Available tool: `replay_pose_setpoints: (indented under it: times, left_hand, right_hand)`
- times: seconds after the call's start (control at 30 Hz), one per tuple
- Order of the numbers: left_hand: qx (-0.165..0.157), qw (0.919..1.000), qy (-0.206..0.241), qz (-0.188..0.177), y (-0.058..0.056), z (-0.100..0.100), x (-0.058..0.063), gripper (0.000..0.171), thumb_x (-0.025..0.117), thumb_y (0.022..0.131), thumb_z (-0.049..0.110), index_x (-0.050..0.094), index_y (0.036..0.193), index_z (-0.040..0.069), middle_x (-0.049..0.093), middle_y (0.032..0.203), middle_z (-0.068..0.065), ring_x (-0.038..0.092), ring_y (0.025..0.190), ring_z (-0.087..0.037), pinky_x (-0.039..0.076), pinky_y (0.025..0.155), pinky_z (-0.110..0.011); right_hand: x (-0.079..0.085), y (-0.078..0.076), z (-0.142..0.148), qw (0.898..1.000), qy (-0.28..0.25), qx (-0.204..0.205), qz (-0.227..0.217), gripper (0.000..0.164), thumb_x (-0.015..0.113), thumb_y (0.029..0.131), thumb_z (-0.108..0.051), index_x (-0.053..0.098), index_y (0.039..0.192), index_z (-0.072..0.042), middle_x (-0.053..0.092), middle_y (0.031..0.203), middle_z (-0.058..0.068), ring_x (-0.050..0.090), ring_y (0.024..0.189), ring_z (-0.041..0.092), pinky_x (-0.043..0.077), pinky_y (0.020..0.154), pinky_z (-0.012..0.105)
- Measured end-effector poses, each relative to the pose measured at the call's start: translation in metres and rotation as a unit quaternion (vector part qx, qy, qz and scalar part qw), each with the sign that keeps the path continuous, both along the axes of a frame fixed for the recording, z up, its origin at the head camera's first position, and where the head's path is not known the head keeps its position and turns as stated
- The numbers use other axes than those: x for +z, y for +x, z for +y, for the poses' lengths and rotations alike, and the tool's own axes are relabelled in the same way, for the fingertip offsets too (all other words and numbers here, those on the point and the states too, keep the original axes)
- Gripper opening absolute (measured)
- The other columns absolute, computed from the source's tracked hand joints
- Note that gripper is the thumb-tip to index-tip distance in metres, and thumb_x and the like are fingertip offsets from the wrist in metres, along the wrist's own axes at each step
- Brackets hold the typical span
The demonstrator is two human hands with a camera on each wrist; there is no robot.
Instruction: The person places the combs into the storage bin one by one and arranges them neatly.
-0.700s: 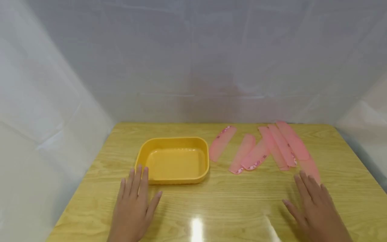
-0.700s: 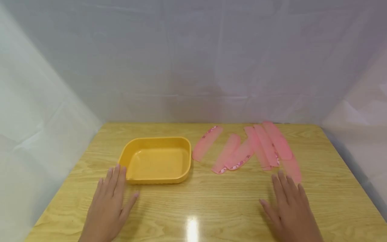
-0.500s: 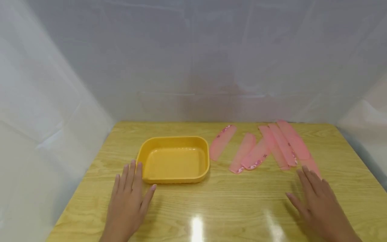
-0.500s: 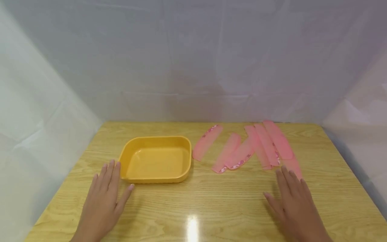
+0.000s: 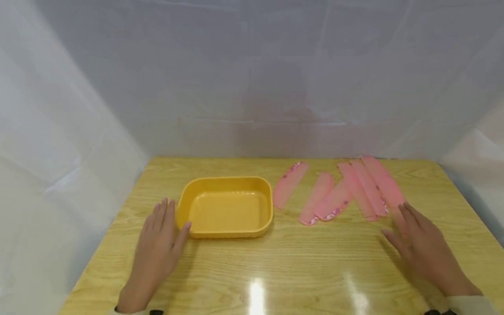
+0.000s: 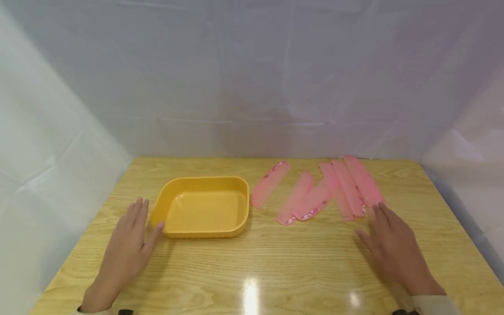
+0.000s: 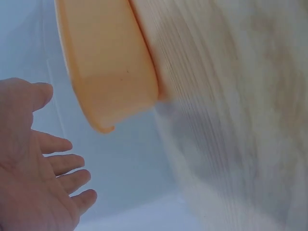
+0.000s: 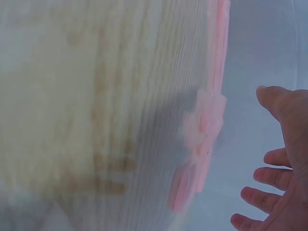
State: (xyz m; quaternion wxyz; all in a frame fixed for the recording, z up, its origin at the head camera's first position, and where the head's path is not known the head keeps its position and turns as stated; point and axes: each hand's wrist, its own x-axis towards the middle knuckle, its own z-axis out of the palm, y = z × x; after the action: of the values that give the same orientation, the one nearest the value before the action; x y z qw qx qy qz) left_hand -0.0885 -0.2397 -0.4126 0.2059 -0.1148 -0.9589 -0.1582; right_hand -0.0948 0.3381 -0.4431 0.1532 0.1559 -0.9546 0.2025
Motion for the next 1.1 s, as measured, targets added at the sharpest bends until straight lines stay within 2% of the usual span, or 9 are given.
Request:
replay_pose_setpoints:
  times: [0.07, 0.13, 0.3, 0.43, 0.6, 0.77, 0.93, 1.1]
  left_hand:
    - [-0.003, 0.9999, 0.005, 0.010, -0.006, -0.003, 0.000, 0.066, 0.059, 0.103, 0.027, 0.036, 0.147, -0.015, 0.035, 0.149, -0.039, 0.036, 0.135, -0.057, 0.031, 0.106, -0.069]
    - [0.001, 0.9999, 0.015, 0.003, -0.010, -0.006, 0.000, 0.064, 0.058, 0.103, 0.026, 0.037, 0.145, -0.017, 0.038, 0.146, -0.041, 0.039, 0.133, -0.058, 0.034, 0.104, -0.069]
    - [0.029, 0.9966, 0.042, -0.064, -0.019, -0.013, 0.003, 0.063, 0.049, 0.108, 0.031, 0.035, 0.145, -0.018, 0.042, 0.142, -0.041, 0.042, 0.129, -0.058, 0.035, 0.104, -0.068]
    - [0.053, 0.9905, 0.053, -0.115, -0.024, -0.018, 0.004, 0.066, 0.041, 0.109, 0.037, 0.035, 0.145, -0.018, 0.043, 0.140, -0.043, 0.043, 0.127, -0.059, 0.034, 0.104, -0.068]
    - [0.054, 0.9827, 0.077, -0.160, -0.027, -0.023, 0.002, 0.069, 0.037, 0.110, 0.041, 0.035, 0.145, -0.019, 0.046, 0.139, -0.040, 0.043, 0.126, -0.057, 0.035, 0.102, -0.068]
    - [0.044, 0.9778, 0.100, -0.178, -0.030, -0.025, 0.003, 0.067, 0.037, 0.110, 0.039, 0.039, 0.142, -0.019, 0.052, 0.134, -0.037, 0.048, 0.122, -0.054, 0.039, 0.098, -0.066]
    - [0.036, 0.9763, 0.110, -0.183, -0.032, -0.027, 0.002, 0.060, 0.039, 0.110, 0.034, 0.046, 0.137, -0.019, 0.058, 0.123, -0.035, 0.057, 0.111, -0.049, 0.045, 0.092, -0.063]
    - [0.029, 0.9751, 0.111, -0.189, -0.035, -0.028, 0.001, 0.054, 0.041, 0.110, 0.029, 0.050, 0.134, -0.018, 0.062, 0.113, -0.030, 0.062, 0.102, -0.042, 0.049, 0.087, -0.059]
  right_hand:
    - [0.001, -0.004, 0.004, 1.000, -0.001, -0.010, -0.012, 0.079, 0.069, 0.097, -0.028, 0.030, 0.150, 0.015, 0.034, 0.148, 0.041, 0.039, 0.125, 0.063, 0.030, 0.100, 0.073]
    - [0.001, -0.009, 0.008, 1.000, 0.005, -0.018, -0.010, 0.079, 0.070, 0.097, -0.030, 0.032, 0.148, 0.017, 0.036, 0.145, 0.042, 0.040, 0.123, 0.063, 0.033, 0.096, 0.073]
    - [-0.004, -0.021, 0.017, 0.999, 0.011, -0.038, 0.016, 0.075, 0.073, 0.094, -0.030, 0.041, 0.138, 0.021, 0.045, 0.133, 0.044, 0.045, 0.113, 0.063, 0.037, 0.087, 0.074]
    - [-0.007, -0.030, 0.025, 0.999, 0.000, -0.044, 0.015, 0.072, 0.075, 0.092, -0.029, 0.045, 0.132, 0.023, 0.046, 0.126, 0.045, 0.046, 0.106, 0.063, 0.038, 0.083, 0.073]
    - [-0.005, -0.039, 0.033, 0.996, -0.005, -0.065, -0.063, 0.080, 0.071, 0.094, -0.036, 0.040, 0.135, 0.025, 0.041, 0.126, 0.049, 0.043, 0.106, 0.065, 0.037, 0.082, 0.075]
    - [-0.004, -0.045, 0.041, 0.989, -0.005, -0.078, -0.124, 0.086, 0.068, 0.096, -0.041, 0.035, 0.137, 0.027, 0.036, 0.127, 0.052, 0.039, 0.108, 0.066, 0.036, 0.083, 0.076]
    - [-0.004, -0.049, 0.048, 0.984, -0.021, -0.078, -0.160, 0.084, 0.064, 0.098, -0.041, 0.034, 0.138, 0.027, 0.035, 0.128, 0.051, 0.048, 0.101, 0.057, 0.044, 0.076, 0.068]
    - [-0.006, -0.051, 0.050, 0.982, -0.029, -0.082, -0.168, 0.082, 0.064, 0.098, -0.040, 0.037, 0.135, 0.027, 0.040, 0.123, 0.046, 0.055, 0.093, 0.048, 0.049, 0.071, 0.060]
